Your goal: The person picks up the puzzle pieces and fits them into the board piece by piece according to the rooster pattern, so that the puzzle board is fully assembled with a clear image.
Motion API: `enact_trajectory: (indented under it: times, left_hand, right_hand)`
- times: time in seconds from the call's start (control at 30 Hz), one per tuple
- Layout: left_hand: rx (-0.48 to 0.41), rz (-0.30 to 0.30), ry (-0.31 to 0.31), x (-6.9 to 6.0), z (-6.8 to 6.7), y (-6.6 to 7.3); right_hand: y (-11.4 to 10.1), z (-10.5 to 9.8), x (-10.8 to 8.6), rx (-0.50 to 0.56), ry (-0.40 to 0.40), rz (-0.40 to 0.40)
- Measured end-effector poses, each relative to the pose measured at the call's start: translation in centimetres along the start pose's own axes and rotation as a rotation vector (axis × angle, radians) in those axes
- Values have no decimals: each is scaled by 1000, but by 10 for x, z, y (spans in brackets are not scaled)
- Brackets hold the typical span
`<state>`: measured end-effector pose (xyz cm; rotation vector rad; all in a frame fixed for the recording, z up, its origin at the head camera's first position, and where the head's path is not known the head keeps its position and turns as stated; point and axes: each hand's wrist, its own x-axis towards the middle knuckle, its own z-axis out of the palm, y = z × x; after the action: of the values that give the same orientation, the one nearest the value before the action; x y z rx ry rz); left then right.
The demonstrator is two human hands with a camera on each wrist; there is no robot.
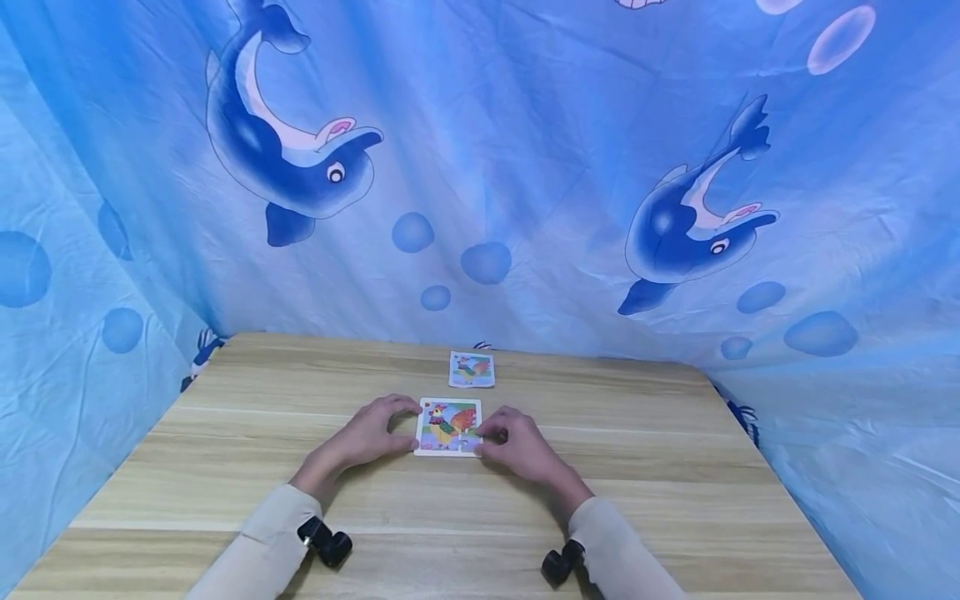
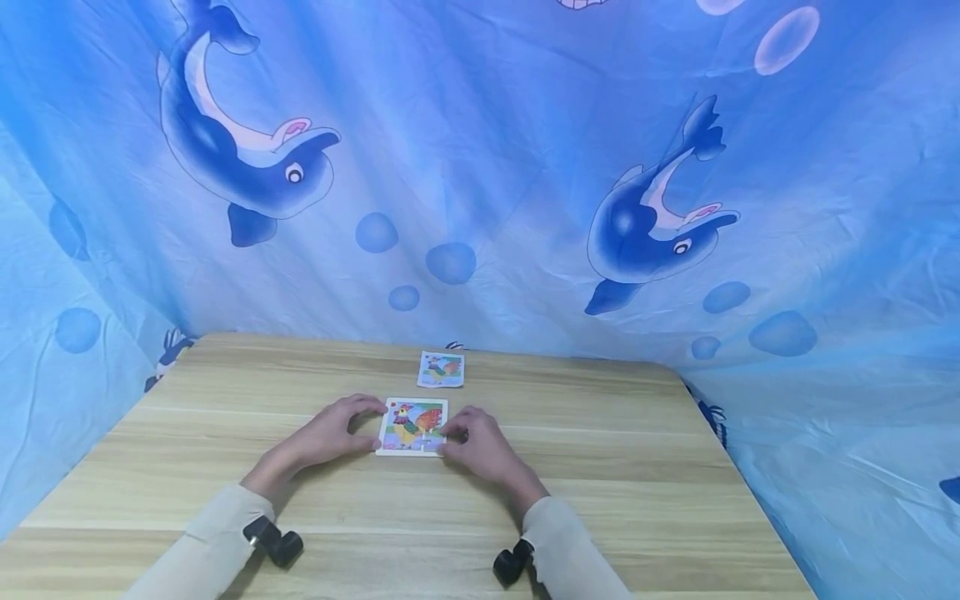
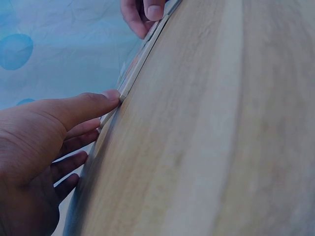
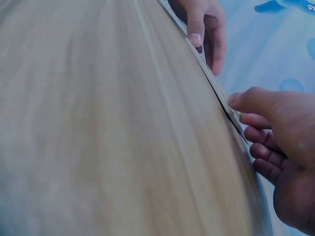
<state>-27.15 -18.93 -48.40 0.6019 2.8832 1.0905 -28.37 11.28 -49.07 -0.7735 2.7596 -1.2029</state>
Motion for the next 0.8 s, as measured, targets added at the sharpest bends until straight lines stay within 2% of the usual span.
enact_trajectory:
  times: [0.4, 0.8]
  left_hand:
    - [-13, -18, -5, 1, -1, 0]
    - [-23, -13, -9, 1, -1, 1]
  right_hand:
    - [-1, 3, 4, -29, 13, -9]
    - [-7, 2, 4, 14, 13, -8]
